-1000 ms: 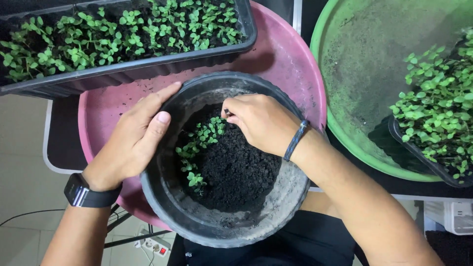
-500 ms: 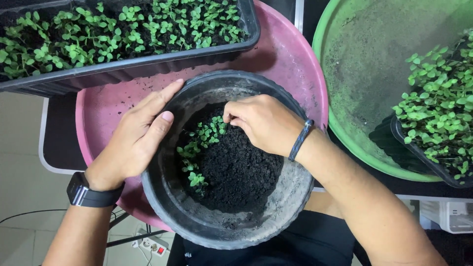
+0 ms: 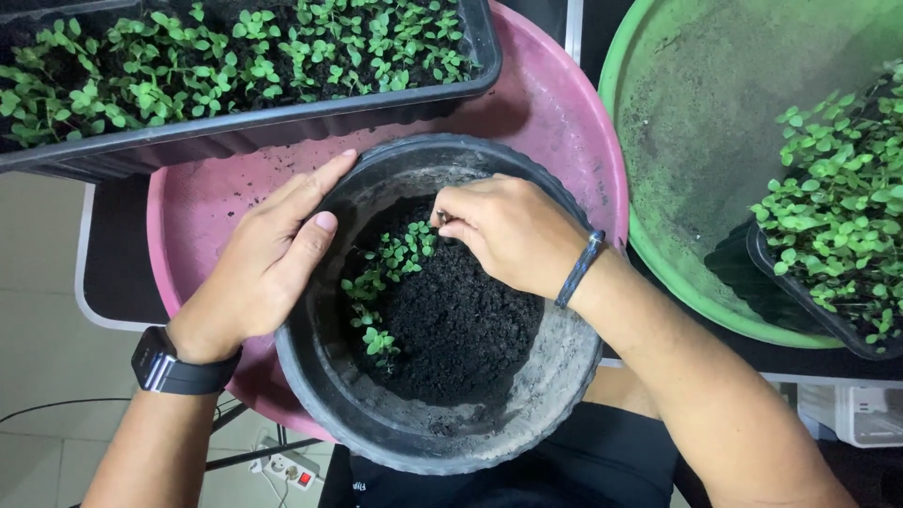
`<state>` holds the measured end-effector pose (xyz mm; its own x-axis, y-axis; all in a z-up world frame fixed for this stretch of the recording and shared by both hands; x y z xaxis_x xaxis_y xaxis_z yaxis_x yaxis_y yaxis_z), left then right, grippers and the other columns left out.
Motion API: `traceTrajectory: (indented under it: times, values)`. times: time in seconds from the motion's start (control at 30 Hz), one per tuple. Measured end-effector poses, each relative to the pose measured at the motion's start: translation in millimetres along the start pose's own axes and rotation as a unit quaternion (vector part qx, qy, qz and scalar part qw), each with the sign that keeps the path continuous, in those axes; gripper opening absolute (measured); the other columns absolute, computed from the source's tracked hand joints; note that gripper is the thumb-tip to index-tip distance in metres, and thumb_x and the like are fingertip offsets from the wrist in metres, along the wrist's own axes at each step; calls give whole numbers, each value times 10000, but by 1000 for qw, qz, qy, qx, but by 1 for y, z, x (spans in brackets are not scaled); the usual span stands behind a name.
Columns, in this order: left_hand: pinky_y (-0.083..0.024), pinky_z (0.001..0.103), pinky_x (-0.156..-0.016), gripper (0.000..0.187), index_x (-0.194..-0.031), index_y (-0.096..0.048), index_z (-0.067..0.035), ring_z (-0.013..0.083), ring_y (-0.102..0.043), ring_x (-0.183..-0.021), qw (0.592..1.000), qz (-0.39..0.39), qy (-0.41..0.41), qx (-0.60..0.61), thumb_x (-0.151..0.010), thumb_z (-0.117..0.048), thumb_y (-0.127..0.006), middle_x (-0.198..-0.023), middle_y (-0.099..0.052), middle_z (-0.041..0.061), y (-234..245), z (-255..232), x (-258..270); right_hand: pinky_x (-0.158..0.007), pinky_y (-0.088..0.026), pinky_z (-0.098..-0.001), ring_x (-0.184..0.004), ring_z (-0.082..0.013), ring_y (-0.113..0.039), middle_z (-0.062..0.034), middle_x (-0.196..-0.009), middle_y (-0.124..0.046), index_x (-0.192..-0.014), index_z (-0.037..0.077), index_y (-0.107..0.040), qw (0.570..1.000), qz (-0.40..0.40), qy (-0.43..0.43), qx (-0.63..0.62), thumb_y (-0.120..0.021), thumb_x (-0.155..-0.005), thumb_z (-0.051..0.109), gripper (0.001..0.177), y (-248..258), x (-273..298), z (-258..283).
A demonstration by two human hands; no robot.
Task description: The person uses scissors to cut small seedlings from a tray and plants them one by one into a black pot filled with soil. The person repeatedly cuts seedlings and places them into the pot, arranging them in a circular pattern.
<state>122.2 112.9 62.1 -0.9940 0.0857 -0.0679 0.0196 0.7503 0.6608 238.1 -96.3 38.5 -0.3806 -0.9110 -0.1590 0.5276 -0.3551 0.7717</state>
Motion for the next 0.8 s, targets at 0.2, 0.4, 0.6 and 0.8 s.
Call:
traceTrajectory:
  times: [0.2,0.4,0.6,0.8]
  values:
    - [-421,456,-1048,534,-1568,-383,-73,365,-586,-1237,1000,1,7,-16,-1069,-262,-359,-1362,-615,190,-1,2,1,-733,-560,-459,-815,-310,-710,-99,-901,-763,-950,66,-684,998,44,-43,18,-692,-971,127,65,-5,0,-6]
    - [-413,476,-1009,517,-1553,-430,-78,361,-566,-1169,998,-16,17,-61,-1069,-252,-380,-1271,-610,182,0,2,2,-705,-513,-461,-810,-311,-665,-102,-907,-728,-965,80,-643,996,68,-57,28,-671,-971,154,79,-4,-2,-2]
    - [-445,570,-987,424,-1390,-649,-77,403,-516,-1275,947,-91,-95,-294,-998,-240,-640,-1410,-576,216,4,-28,-3,-737,-521,-458,-797,-292,-673,-80,-881,-730,-922,80,-664,997,57,-37,33,-601,-978,133,99,-6,-2,-3]
    - [-368,430,-752,216,-1118,-789,-169,286,-499,-955,913,-105,-157,-363,-956,-309,-760,-1045,-577,12,-19,-34,-19,-685,-501,-419,-756,-272,-646,-68,-819,-690,-901,82,-641,999,-27,5,32,-633,-960,96,61,-2,0,-2]
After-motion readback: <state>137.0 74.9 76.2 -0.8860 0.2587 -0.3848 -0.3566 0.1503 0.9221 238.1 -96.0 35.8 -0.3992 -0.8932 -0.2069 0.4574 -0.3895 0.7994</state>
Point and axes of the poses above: each hand's wrist, its own x-axis away from the middle knuckle, its own y-axis out of the back of the hand, z = x × y, the point moved 3 cm from there along -x, towards the middle knuckle
